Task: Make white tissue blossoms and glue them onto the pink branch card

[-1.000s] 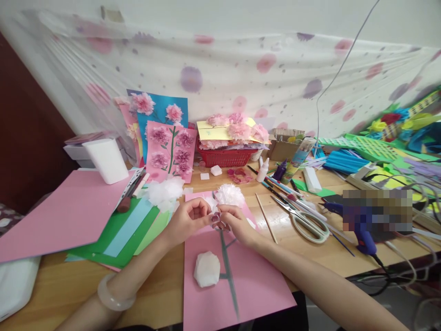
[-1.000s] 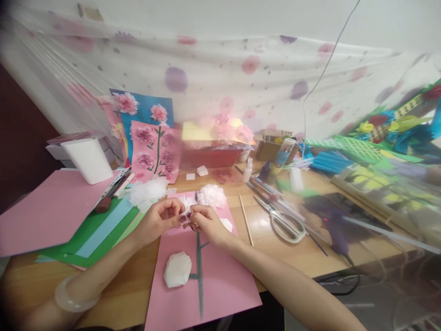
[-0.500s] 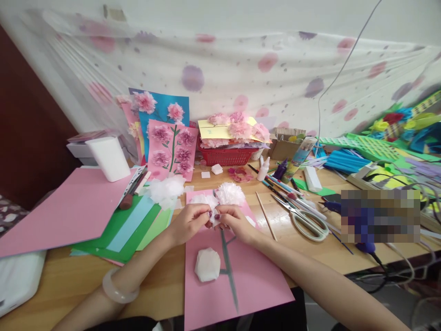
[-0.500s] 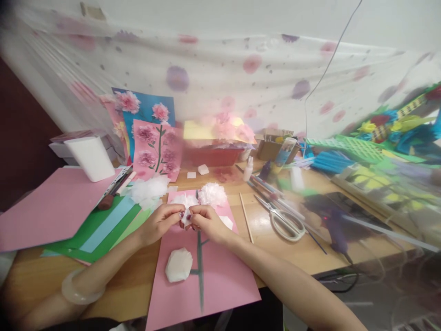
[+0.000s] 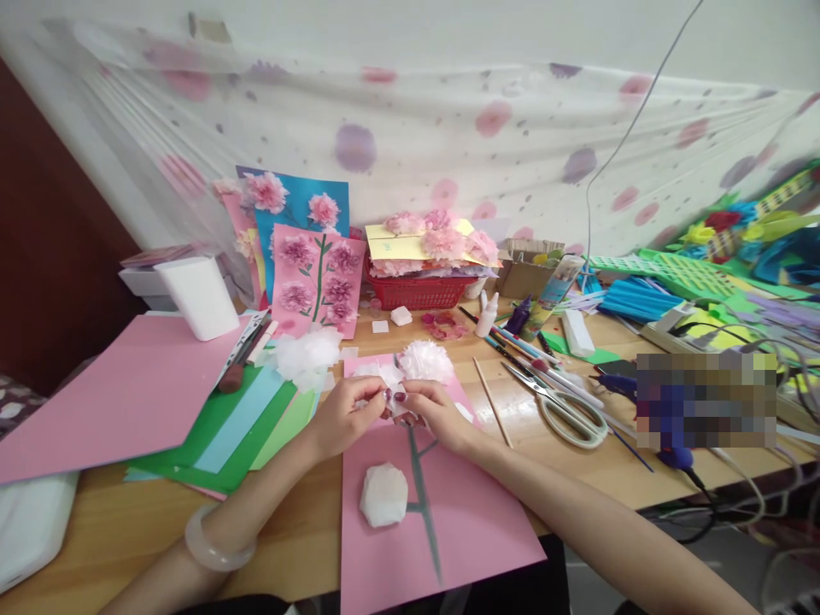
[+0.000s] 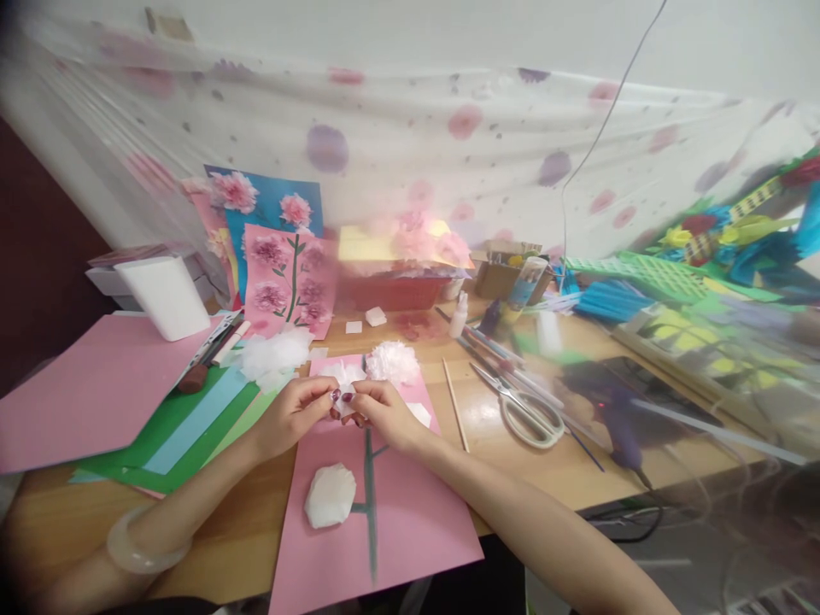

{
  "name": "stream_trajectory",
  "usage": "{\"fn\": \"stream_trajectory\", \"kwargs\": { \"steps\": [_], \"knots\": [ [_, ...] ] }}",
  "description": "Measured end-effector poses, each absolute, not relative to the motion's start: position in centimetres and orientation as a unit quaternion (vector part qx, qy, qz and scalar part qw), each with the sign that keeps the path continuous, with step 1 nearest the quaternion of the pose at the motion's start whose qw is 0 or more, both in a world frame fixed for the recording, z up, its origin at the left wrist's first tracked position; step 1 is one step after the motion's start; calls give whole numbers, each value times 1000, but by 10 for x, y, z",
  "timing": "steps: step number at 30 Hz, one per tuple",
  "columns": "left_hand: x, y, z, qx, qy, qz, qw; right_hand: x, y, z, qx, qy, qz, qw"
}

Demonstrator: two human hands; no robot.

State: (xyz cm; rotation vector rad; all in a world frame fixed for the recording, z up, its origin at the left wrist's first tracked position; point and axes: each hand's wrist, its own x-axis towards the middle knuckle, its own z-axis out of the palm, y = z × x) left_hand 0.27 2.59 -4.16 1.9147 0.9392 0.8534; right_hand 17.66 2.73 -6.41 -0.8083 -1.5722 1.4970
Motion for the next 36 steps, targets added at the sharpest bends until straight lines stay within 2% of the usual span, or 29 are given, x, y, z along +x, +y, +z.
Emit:
{"fn": "stream_trajectory", "kwargs": {
  "steps": [4, 11, 23, 36],
  "knots": [
    [3, 25, -42, 757, 387, 340, 401, 176, 27, -63, -321, -601, 606, 411],
    [4, 26, -44, 734, 387, 351, 435, 178, 28, -64, -334, -602, 591, 420],
    [6, 25, -41, 688, 379, 387, 483, 177, 31, -68, -341, -537, 636, 437],
    [7, 25, -42, 670, 387, 419, 474, 176, 31, -63, -337, -526, 640, 447]
  ]
}}
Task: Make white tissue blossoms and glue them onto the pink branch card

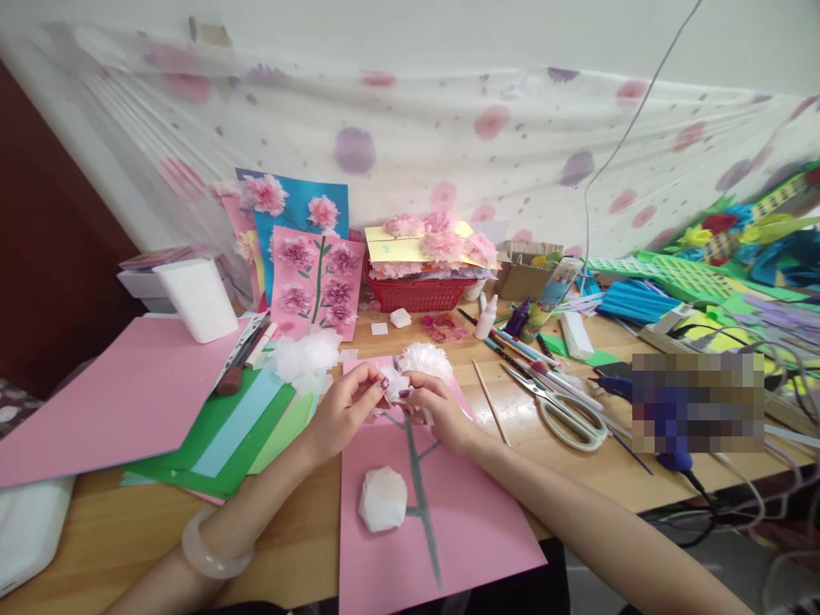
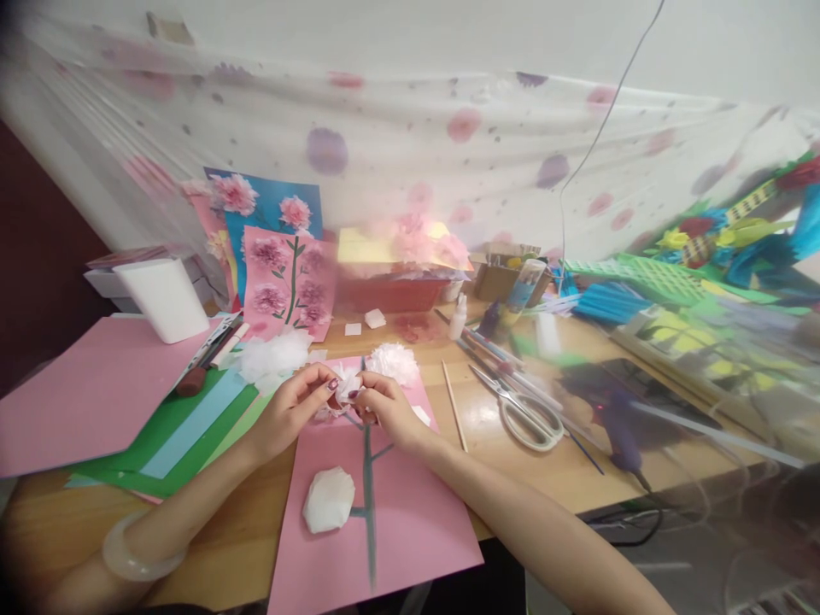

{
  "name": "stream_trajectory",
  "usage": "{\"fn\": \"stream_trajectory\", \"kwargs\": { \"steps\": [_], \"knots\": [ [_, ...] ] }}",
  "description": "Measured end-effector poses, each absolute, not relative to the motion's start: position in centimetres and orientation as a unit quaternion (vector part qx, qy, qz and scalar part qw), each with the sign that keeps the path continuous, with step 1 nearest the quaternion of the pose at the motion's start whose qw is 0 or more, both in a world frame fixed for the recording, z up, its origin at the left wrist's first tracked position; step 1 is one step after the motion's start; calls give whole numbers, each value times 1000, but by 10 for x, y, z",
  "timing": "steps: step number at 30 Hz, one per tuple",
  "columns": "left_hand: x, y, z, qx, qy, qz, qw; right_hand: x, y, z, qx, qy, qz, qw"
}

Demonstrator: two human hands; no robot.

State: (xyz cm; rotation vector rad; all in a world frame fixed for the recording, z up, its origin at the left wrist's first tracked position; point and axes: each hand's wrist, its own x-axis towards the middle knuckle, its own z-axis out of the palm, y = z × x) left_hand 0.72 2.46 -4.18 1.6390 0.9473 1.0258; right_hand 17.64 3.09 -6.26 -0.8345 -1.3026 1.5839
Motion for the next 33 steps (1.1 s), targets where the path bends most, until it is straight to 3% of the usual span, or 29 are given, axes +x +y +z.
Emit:
{"fn": "stream_trajectory", "kwargs": {
  "steps": [22, 27, 33],
  "knots": [
    [2, 41, -50, 481, 425, 611, 465, 176, 36, -62, -370, -437, 645, 506],
    [3, 30, -46, 624, 422, 557, 351, 174, 34, -63, -403, -477, 609, 489],
    [9, 24, -49, 691, 384, 497, 357, 172, 32, -65, -364, -533, 615, 452]
  ]
}}
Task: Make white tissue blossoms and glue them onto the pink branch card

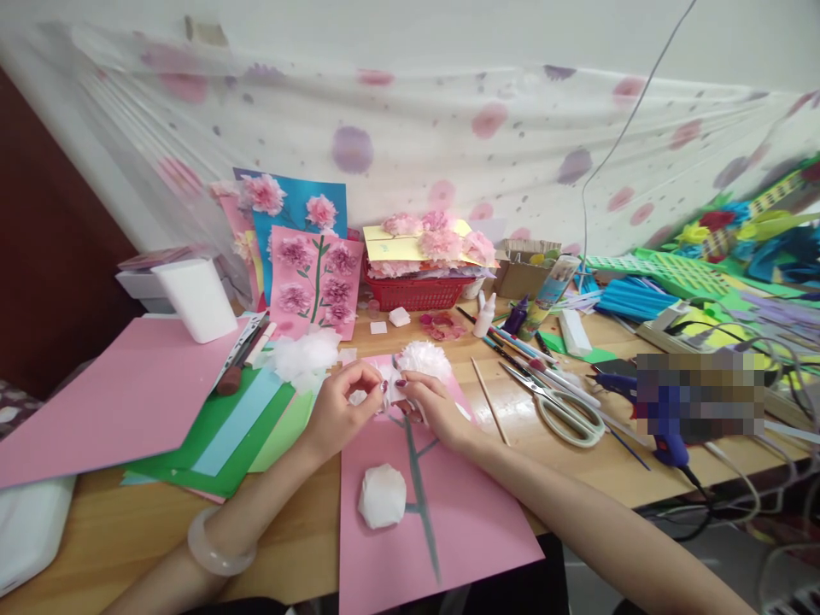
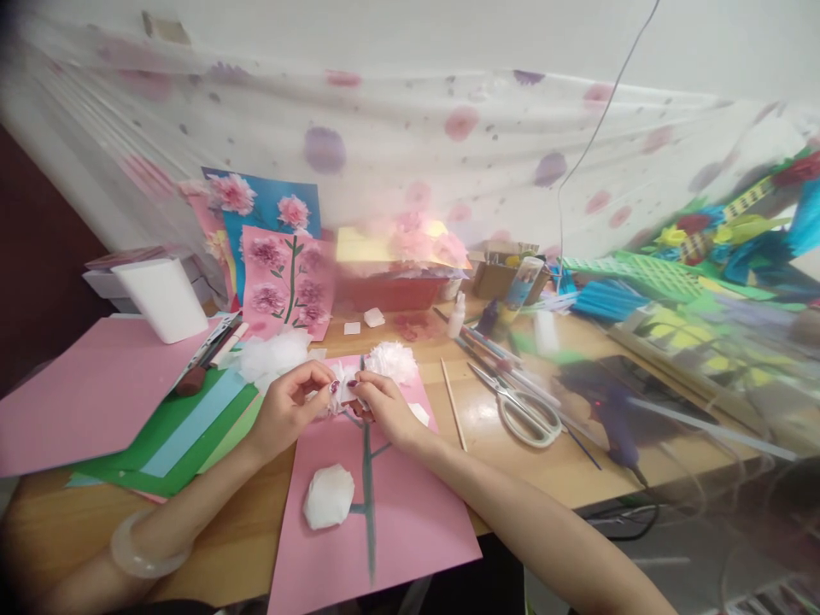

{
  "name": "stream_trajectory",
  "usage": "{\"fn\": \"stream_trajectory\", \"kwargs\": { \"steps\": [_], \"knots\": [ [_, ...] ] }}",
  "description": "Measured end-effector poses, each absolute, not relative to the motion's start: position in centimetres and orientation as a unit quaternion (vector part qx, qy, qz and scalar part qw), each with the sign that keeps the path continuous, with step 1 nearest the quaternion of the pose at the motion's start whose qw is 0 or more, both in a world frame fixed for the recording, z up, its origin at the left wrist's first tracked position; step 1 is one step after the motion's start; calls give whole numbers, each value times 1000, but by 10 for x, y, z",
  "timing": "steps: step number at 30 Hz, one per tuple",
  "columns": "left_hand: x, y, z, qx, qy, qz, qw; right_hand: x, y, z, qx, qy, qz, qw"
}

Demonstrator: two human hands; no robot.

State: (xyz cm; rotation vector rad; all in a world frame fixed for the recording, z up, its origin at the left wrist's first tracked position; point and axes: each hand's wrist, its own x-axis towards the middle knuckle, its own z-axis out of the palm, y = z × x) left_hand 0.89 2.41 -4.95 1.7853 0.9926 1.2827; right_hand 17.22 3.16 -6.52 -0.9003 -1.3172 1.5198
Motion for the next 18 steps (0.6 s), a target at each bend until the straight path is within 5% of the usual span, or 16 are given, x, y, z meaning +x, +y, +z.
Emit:
{"fn": "stream_trajectory", "kwargs": {
  "steps": [18],
  "knots": [
    [7, 30, -49, 608, 433, 529, 404, 174, 33, -68, -348, -529, 634, 445]
  ]
}}
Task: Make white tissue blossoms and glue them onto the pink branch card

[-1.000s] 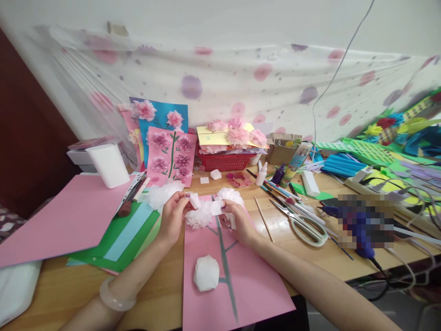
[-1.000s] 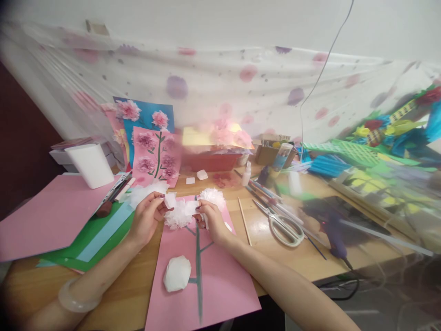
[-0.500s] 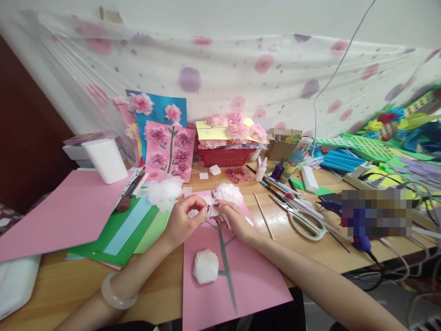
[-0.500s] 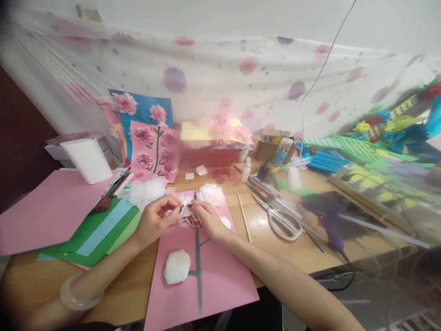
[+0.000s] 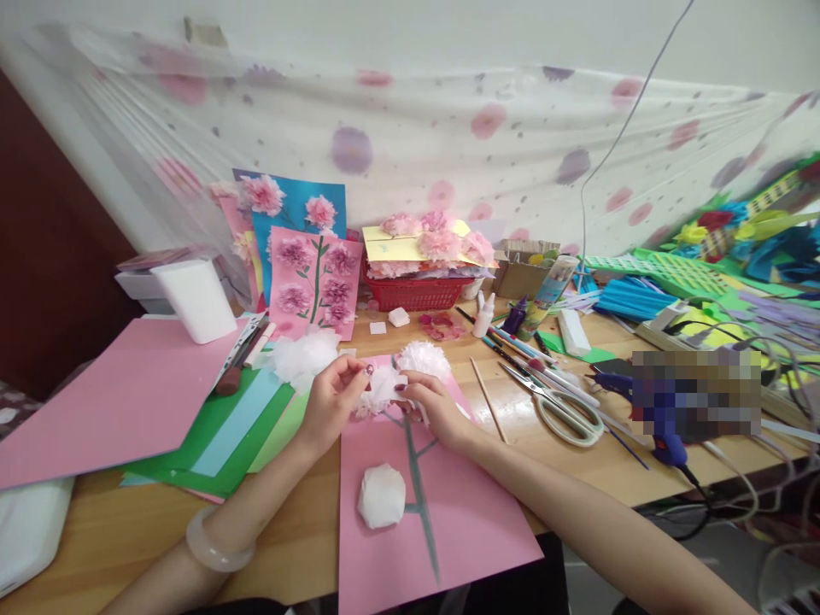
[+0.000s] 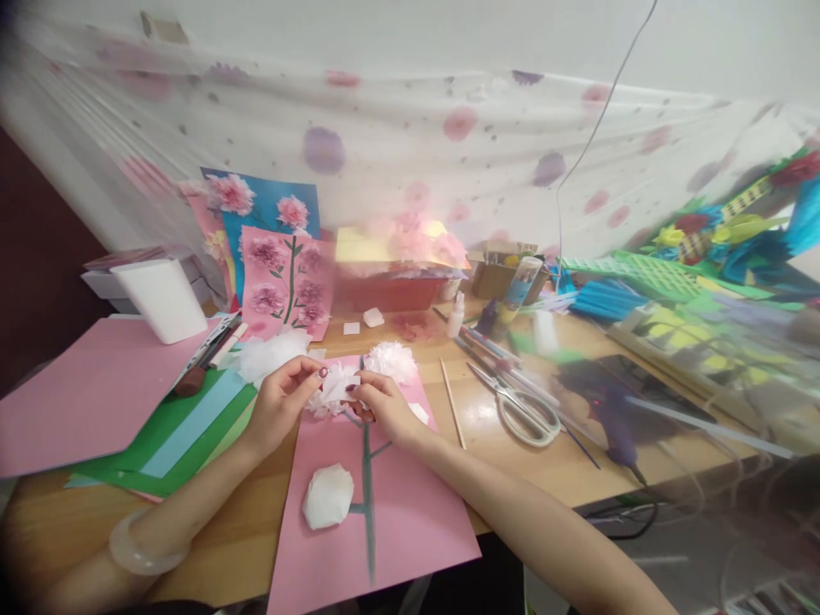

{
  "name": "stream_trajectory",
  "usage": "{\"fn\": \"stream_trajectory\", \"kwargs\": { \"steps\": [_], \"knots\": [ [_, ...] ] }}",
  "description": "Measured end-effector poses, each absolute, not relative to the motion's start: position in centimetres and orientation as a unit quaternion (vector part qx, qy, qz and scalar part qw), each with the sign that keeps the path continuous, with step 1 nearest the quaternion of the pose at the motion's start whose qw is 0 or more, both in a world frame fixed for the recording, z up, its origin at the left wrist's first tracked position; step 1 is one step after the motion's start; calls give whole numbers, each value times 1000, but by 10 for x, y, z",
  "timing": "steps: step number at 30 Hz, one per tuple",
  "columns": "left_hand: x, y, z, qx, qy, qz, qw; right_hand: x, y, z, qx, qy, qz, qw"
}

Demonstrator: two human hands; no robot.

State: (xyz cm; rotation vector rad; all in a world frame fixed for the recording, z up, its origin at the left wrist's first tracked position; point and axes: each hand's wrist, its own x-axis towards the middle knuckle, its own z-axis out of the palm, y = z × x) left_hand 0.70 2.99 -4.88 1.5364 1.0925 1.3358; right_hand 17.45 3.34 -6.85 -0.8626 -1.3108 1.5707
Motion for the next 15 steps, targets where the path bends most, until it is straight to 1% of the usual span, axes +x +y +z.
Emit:
{"fn": "stream_trajectory", "kwargs": {
  "steps": [9, 12, 15],
  "knots": [
    [6, 40, -56, 475, 431, 586, 494, 175, 33, -64, -360, -502, 640, 457],
    [4, 43, -58, 444, 425, 609, 502, 175, 33, -63, -367, -487, 642, 465],
    [2, 48, -59, 429, 427, 629, 487, 174, 32, -60, -380, -473, 639, 473]
  ]
}}
